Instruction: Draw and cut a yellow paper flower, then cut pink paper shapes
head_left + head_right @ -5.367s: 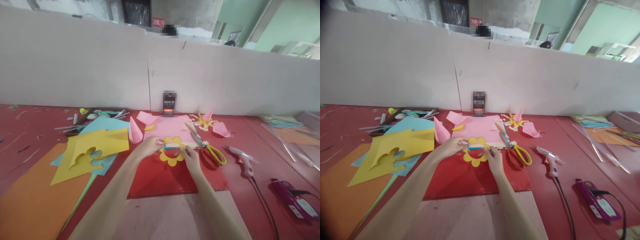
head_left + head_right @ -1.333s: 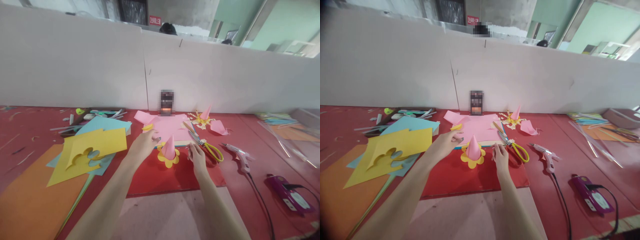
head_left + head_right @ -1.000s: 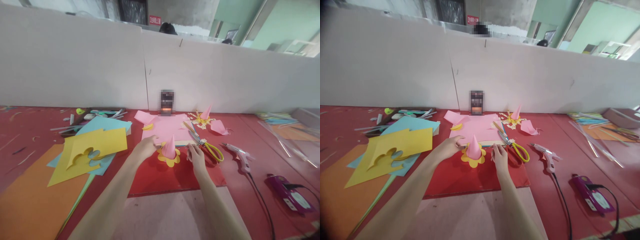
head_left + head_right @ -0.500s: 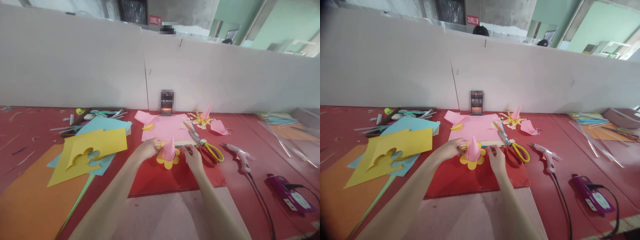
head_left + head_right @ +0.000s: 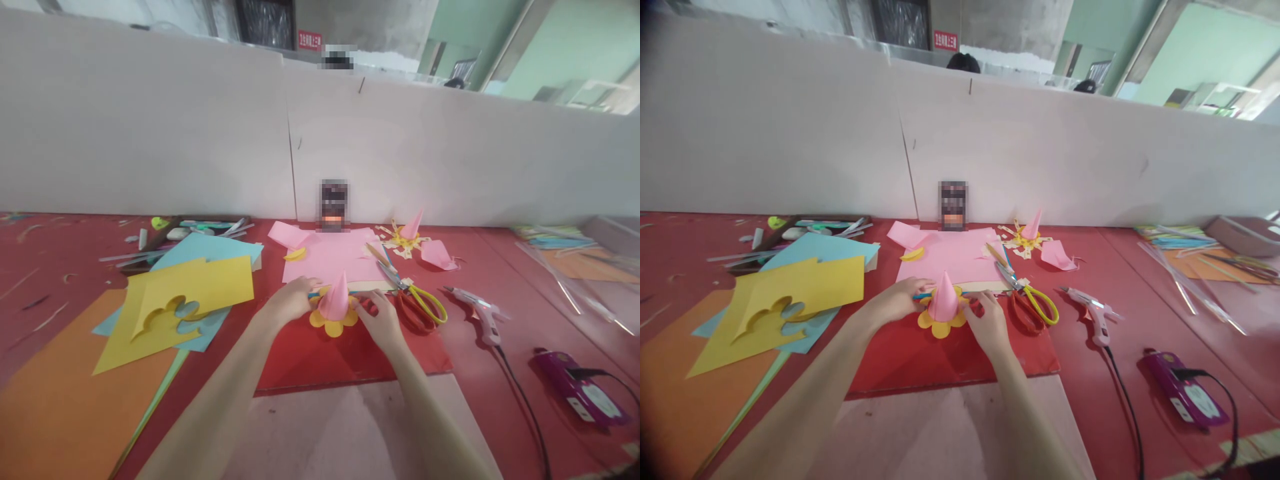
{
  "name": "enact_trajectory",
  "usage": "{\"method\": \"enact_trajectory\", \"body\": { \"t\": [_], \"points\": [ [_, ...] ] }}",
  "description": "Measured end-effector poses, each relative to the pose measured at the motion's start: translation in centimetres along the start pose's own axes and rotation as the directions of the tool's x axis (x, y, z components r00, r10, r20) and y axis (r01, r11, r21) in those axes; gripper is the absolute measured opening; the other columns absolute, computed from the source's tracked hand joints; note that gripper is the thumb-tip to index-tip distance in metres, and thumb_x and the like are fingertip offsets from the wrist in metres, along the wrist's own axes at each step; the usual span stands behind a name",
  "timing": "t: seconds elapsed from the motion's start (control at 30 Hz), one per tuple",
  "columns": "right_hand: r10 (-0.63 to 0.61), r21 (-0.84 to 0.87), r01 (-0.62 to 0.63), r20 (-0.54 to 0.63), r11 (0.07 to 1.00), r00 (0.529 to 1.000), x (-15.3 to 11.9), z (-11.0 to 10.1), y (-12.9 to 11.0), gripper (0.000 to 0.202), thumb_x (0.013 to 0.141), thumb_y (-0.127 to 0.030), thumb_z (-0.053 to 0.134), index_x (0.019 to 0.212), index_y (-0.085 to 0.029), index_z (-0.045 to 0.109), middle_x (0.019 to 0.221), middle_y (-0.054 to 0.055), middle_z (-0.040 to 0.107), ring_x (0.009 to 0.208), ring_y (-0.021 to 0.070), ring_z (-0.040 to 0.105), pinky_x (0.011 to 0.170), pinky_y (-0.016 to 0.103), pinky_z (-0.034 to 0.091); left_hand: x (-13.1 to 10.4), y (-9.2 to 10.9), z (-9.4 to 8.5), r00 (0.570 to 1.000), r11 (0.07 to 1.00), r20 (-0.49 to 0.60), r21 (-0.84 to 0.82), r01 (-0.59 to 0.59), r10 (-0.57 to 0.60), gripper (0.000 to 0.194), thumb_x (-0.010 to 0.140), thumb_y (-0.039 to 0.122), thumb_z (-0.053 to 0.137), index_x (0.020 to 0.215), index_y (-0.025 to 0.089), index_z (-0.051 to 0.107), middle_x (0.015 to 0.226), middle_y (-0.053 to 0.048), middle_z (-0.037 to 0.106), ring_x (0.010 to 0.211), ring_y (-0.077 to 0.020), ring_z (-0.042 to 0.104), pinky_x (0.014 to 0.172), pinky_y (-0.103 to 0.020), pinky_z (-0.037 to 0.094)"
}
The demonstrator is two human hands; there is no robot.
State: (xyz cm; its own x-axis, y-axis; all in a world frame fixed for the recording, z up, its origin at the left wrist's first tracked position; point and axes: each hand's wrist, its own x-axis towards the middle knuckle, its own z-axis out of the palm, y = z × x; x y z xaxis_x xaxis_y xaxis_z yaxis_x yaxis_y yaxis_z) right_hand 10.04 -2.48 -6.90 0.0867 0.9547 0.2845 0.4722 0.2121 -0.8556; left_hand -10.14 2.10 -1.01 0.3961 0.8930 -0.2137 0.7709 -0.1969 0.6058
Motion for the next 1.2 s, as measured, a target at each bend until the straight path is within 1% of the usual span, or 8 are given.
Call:
{"method": "enact_trajectory", "body": {
  "t": [0.13, 0.23, 0.37, 0.47, 0.57, 0.77, 1.0, 1.2],
  "points": [
    [-0.098, 0.090, 0.097, 0.015, 0.991, 0.995, -0.1, -0.2, -0.4, 0.018, 0.078, -0.029, 0.056, 0.092, -0.022, 0.065, 0.097, 0.007, 0.059, 0.096, 0.0213, 0.054, 0.087, 0.036, 0.041, -0.8, 0.3, -1.6, 0.990, 0.993, 0.086, 0.039, -0.114, 0.110, 0.072, 0.063, 0.027, 0.062, 0.131, 0.029, 0.039, 0.144, -0.002, 0.032, 0.130, -0.0243, 0.029, 0.101, -0.031, 0.031],
    [-0.155, 0.069, 0.151, 0.058, 0.986, 0.986, -0.2, -0.4, -0.5, 0.025, 0.081, -0.029, 0.053, 0.104, -0.023, 0.061, 0.112, 0.008, 0.055, 0.109, 0.0224, 0.049, 0.097, 0.040, 0.036, -1.0, 0.5, -1.8, 0.986, 0.988, 0.152, 0.127, -0.088, 0.068, 0.081, 0.062, 0.036, 0.065, 0.135, 0.034, 0.031, 0.149, 0.001, 0.016, 0.136, -0.0287, 0.010, 0.105, -0.039, 0.024],
    [-0.171, -0.090, 0.188, 0.175, 0.978, 0.970, -0.5, -0.3, 0.0, 0.039, 0.080, -0.038, 0.055, 0.117, -0.026, 0.054, 0.130, 0.009, 0.044, 0.127, 0.0267, 0.032, 0.103, 0.046, 0.030, -0.6, 0.5, -0.8, 0.979, 0.980, 0.204, 0.193, -0.056, 0.016, 0.087, 0.061, 0.041, 0.066, 0.137, 0.036, 0.024, 0.151, 0.000, 0.006, 0.136, -0.0313, -0.001, 0.107, -0.047, 0.016],
    [-0.170, -0.209, 0.223, 0.241, 0.952, 0.956, -0.8, 0.2, 0.7, 0.051, 0.078, -0.047, 0.055, 0.125, -0.027, 0.049, 0.137, 0.008, 0.039, 0.132, 0.0290, 0.022, 0.104, 0.049, 0.028, -0.2, 0.3, -0.3, 0.974, 0.974, 0.226, 0.217, -0.061, 0.011, 0.085, 0.063, 0.049, 0.063, 0.138, 0.034, 0.024, 0.151, -0.003, 0.001, 0.136, -0.0316, -0.005, 0.107, -0.052, 0.006],
    [-0.182, -0.275, 0.263, 0.287, 0.925, 0.940, -0.9, 0.5, 1.2, 0.058, 0.079, -0.050, 0.052, 0.131, -0.026, 0.043, 0.140, 0.009, 0.034, 0.134, 0.0285, 0.018, 0.105, 0.048, 0.026, 0.0, 0.1, -0.1, 0.972, 0.971, 0.237, 0.233, -0.053, -0.004, 0.085, 0.064, 0.052, 0.061, 0.138, 0.032, 0.024, 0.151, -0.004, -0.003, 0.135, -0.0317, -0.007, 0.106, -0.054, 0.001],
    [-0.144, -0.384, 0.282, 0.349, 0.879, 0.926, -1.0, 0.4, 1.2, 0.059, 0.080, -0.049, 0.050, 0.130, -0.019, 0.044, 0.143, 0.011, 0.030, 0.134, 0.0298, 0.017, 0.105, 0.047, 0.025, 0.5, -0.4, 0.6, 0.967, 0.965, 0.254, 0.256, -0.056, -0.011, 0.086, 0.063, 0.047, 0.063, 0.138, 0.029, 0.025, 0.150, -0.007, -0.006, 0.135, -0.0307, -0.012, 0.106, -0.052, -0.002],
    [-0.109, -0.455, 0.285, 0.374, 0.844, 0.921, -1.0, 0.2, 0.8, 0.059, 0.081, -0.048, 0.049, 0.132, -0.019, 0.043, 0.144, 0.011, 0.029, 0.134, 0.0295, 0.019, 0.104, 0.046, 0.026, 0.7, -0.6, 0.9, 0.968, 0.961, 0.251, 0.274, -0.046, -0.026, 0.089, 0.061, 0.046, 0.065, 0.138, 0.031, 0.024, 0.150, -0.008, -0.004, 0.135, -0.0314, -0.011, 0.105, -0.053, -0.002],
    [-0.079, -0.524, 0.319, 0.428, 0.790, 0.900, -1.2, 0.2, 0.8, 0.063, 0.084, -0.053, 0.041, 0.135, -0.018, 0.038, 0.144, 0.011, 0.028, 0.135, 0.0285, 0.016, 0.106, 0.046, 0.022, 0.6, -0.6, 0.9, 0.957, 0.953, 0.285, 0.302, -0.036, -0.054, 0.093, 0.061, 0.057, 0.061, 0.140, 0.029, 0.019, 0.149, -0.010, -0.008, 0.135, -0.0284, -0.011, 0.105, -0.052, -0.002]
  ]
}}
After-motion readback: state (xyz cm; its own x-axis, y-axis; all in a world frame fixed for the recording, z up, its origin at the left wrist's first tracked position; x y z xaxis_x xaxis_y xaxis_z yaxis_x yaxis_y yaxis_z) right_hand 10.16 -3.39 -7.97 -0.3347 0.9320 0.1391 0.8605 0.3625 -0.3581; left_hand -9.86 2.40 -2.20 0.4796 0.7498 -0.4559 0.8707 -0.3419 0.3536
